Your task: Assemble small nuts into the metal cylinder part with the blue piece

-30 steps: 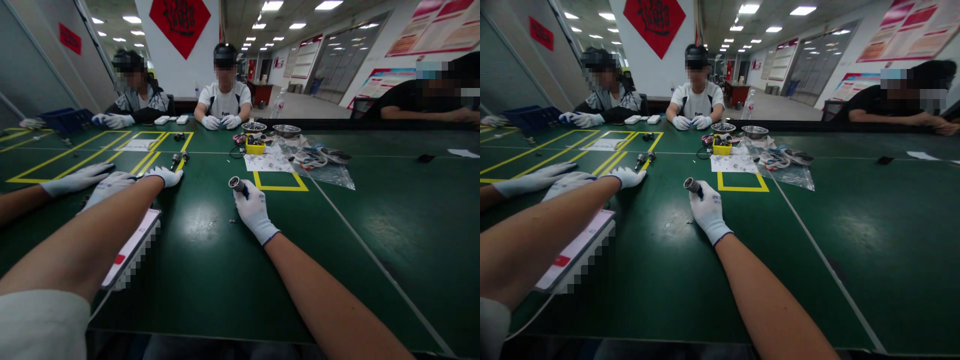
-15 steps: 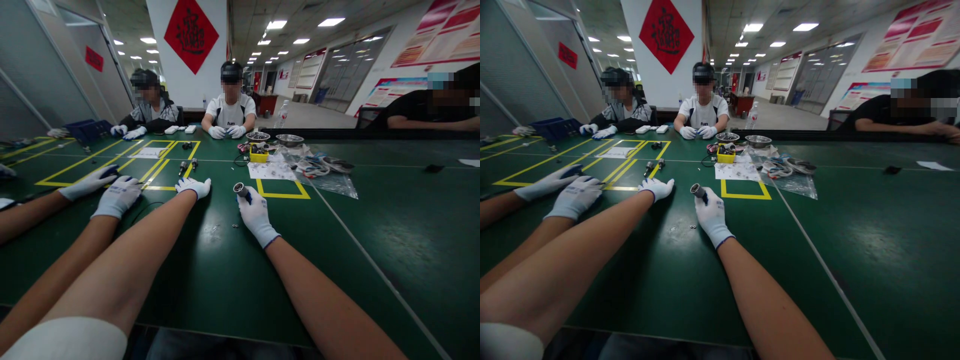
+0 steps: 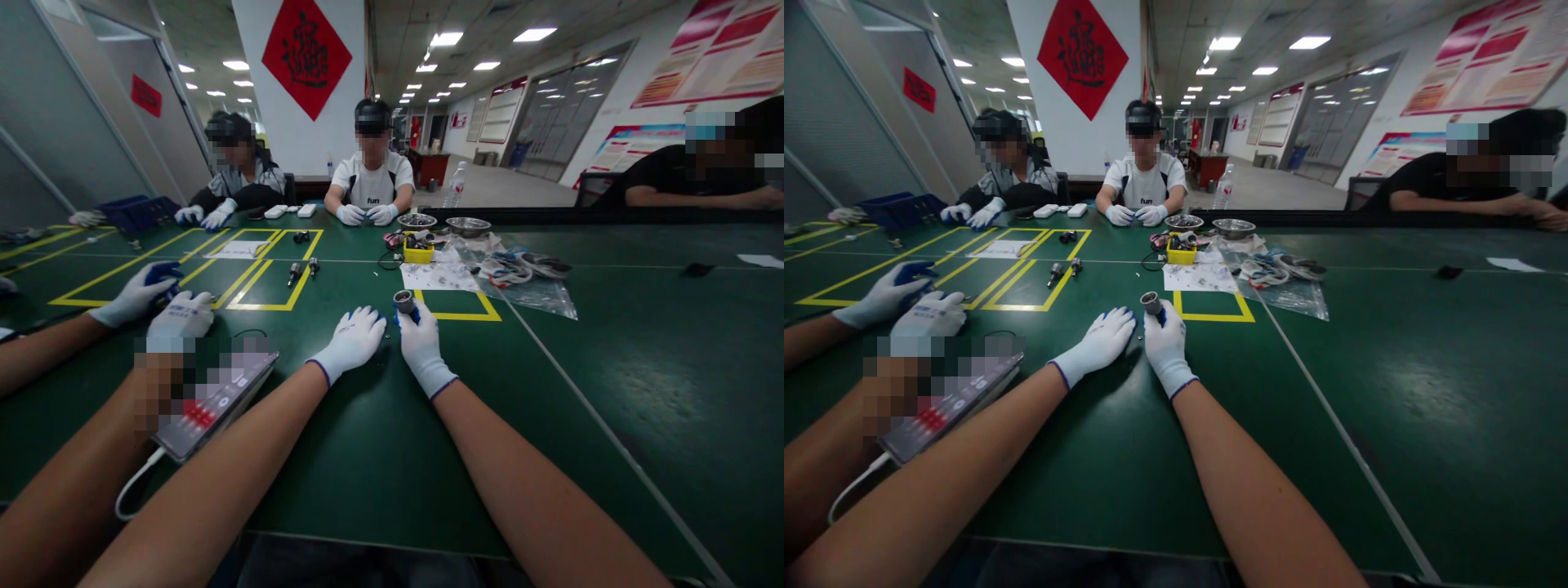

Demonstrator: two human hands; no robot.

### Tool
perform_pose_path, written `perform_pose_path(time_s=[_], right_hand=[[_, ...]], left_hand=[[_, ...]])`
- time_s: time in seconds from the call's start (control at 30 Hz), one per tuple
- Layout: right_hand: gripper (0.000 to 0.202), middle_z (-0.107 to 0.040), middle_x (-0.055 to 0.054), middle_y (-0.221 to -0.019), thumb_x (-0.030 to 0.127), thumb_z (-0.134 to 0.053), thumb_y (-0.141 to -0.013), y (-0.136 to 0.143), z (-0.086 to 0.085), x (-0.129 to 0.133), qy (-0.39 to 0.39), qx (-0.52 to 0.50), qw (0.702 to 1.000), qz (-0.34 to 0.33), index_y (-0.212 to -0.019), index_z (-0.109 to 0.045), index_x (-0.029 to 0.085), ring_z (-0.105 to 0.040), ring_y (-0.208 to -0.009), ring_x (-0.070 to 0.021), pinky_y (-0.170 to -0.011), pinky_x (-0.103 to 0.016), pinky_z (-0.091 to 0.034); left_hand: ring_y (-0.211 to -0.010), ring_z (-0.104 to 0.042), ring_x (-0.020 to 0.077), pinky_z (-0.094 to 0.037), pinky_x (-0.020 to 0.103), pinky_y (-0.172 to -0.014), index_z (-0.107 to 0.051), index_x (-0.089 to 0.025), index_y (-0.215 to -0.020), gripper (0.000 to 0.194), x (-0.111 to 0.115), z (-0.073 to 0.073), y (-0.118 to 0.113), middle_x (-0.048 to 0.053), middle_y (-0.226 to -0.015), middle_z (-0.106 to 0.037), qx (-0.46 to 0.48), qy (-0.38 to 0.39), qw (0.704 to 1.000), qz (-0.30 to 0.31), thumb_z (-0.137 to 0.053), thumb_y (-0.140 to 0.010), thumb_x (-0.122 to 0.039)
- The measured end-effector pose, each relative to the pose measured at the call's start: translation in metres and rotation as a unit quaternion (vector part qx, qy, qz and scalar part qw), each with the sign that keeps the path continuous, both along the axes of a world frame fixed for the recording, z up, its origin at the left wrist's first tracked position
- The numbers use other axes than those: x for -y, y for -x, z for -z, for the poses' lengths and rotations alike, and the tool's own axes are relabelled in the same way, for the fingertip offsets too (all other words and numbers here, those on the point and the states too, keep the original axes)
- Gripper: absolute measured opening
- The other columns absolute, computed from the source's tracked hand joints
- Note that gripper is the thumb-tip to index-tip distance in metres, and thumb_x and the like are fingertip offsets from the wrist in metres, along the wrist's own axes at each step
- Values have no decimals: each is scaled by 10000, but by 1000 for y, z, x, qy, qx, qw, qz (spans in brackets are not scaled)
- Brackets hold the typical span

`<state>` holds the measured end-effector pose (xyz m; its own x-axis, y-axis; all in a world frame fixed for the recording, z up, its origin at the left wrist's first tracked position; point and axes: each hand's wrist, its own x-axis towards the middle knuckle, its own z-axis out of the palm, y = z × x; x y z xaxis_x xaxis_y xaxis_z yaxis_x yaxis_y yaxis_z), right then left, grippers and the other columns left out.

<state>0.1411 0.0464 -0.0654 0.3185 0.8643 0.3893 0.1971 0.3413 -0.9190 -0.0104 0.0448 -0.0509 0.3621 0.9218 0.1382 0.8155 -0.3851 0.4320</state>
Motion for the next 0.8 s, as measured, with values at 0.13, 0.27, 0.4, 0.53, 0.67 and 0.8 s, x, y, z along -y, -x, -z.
perform_pose_path(time_s=[0.13, 0.27, 0.4, 0.53, 0.67, 0.8], right_hand=[[250, -732, -47, -880, 403, -603, -788, -3, 0, -4, 15, -38, 999, 0, -943, -662, 217, -655, -857, -240, -871, -401, -545], [281, -723, -44, -871, 356, -633, -713, -4, -5, -2, 30, -80, 996, -34, -954, -648, 212, -655, -832, -236, -827, -390, -559], [334, -727, -48, -892, 337, -682, -654, -1, -9, 0, 27, -108, 993, -45, -960, -643, 210, -669, -850, -242, -853, -415, -574], [380, -735, -52, -915, 365, -727, -642, 3, -9, -1, 10, -123, 991, -45, -978, -640, 209, -677, -866, -238, -872, -415, -582], [363, -741, -70, -983, 393, -694, -720, 5, -9, -1, -2, -111, 992, -52, -1027, -643, 206, -691, -913, -232, -907, -411, -579], [331, -750, -71, -989, 379, -685, -764, 5, -8, 0, 2, -87, 995, -54, -1045, -651, 207, -706, -920, -232, -910, -406, -589]], left_hand=[[-1402, -597, 306, -350, 494, -1263, -777, -202, -1176, 414, 1, 6, 13, 136, -1397, -720, 268, 90, 958, 42, -523, -981, -464], [-1233, -700, 327, -485, 488, -1158, -798, -131, -1096, 523, -2, 0, 18, 175, -1244, -780, 520, 183, 833, -36, -521, -948, -549], [-1237, -672, 301, -493, 472, -1148, -785, -180, -1169, 385, 7, -12, 23, 121, -1270, -759, 417, 47, 901, -113, -594, -890, -363], [-1218, -637, 325, -493, 473, -1133, -801, -219, -1153, 340, 20, -20, 22, 117, -1232, -714, 101, -60, 983, -137, -660, -852, -288], [-1174, -633, 341, -527, 481, -1072, -802, -212, -1064, 263, 24, -21, 17, 138, -1175, -695, -25, -53, 990, -126, -603, -896, -248], [-1154, -643, 343, -537, 483, -1049, -768, -210, -1031, 211, 20, -18, 18, 143, -1162, -700, -41, -58, 989, -128, -619, -886, -242]])
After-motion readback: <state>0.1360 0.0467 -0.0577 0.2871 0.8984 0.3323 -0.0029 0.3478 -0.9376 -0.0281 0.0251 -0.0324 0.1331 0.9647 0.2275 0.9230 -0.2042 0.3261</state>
